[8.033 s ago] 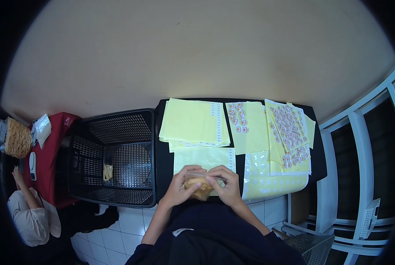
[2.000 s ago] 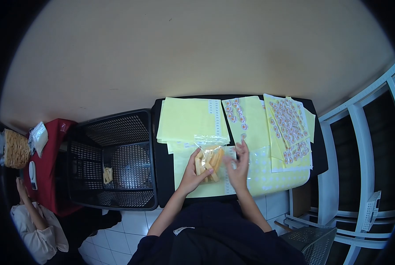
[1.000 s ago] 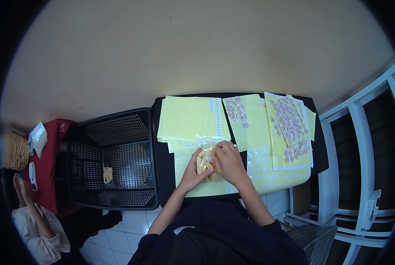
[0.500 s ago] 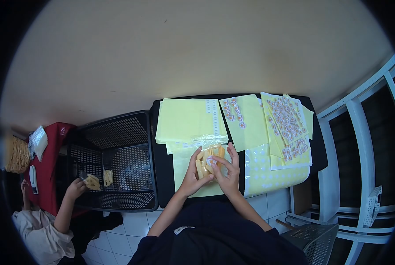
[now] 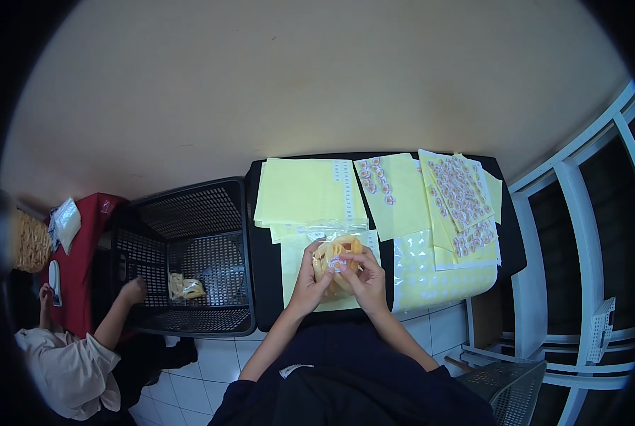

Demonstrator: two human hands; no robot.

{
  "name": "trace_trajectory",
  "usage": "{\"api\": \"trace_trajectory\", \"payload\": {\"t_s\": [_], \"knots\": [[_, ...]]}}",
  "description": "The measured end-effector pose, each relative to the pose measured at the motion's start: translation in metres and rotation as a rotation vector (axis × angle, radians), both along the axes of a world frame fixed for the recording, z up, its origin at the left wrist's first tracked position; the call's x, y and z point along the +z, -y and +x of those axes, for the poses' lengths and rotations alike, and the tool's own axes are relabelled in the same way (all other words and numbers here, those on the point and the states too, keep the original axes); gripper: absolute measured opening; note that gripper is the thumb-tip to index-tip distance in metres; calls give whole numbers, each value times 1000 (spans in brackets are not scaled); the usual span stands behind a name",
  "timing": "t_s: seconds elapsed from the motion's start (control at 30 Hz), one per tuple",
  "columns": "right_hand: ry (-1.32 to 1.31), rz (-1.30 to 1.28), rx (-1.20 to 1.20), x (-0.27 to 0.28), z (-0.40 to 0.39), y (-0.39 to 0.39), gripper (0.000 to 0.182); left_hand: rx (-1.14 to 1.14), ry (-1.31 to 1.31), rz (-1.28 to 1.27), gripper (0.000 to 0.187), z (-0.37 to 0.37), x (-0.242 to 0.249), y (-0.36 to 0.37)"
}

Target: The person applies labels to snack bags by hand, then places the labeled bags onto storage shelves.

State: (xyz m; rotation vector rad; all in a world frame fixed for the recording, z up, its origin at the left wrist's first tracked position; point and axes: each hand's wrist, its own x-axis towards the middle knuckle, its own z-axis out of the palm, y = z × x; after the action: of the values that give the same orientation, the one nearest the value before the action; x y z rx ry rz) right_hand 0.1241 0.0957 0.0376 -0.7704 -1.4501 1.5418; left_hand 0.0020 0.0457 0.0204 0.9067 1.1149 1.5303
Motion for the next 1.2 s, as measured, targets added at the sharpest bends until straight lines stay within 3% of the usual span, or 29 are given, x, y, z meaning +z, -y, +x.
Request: {"api": "trace_trajectory", "payload": {"t_s": [0.1, 0.27, 0.4, 0.67, 0.83, 0.93, 1.0, 1.07, 1.13, 1.17, 1.2], "knots": [[34, 4, -20, 7, -3, 10, 28, 5, 33, -8, 49, -3, 6, 6], [89, 85, -34, 9, -7, 29, 31, 64, 155, -113, 25, -4, 0, 13], [88, 87, -68, 12, -12, 46, 32, 79, 182, -122, 22, -5, 4, 25], [35, 25, -293, 16, -18, 86, 32, -171, -10, -87, 30, -14, 20, 47], [-20, 40, -363, 6, 17, 108, 32, -315, 14, -135, 37, 12, 14, 59], [-38, 51, -460, -15, 60, 112, 31, -505, -53, -51, 54, 38, 14, 68], [-15, 93, -714, -38, 115, 111, 35, -599, -46, -69, 59, 56, 6, 75], [17, 79, -1054, -41, 192, 114, 34, -689, -207, -67, 58, 75, -5, 81], [199, 172, -1464, -20, 282, 125, 36, -729, -170, -114, 48, 99, -17, 87], [390, 357, -1661, -37, 350, 137, 38, -718, -161, -135, 46, 113, -25, 91], [546, 354, -1812, -51, 422, 158, 40, -706, -151, -157, 45, 130, -32, 95]]}}
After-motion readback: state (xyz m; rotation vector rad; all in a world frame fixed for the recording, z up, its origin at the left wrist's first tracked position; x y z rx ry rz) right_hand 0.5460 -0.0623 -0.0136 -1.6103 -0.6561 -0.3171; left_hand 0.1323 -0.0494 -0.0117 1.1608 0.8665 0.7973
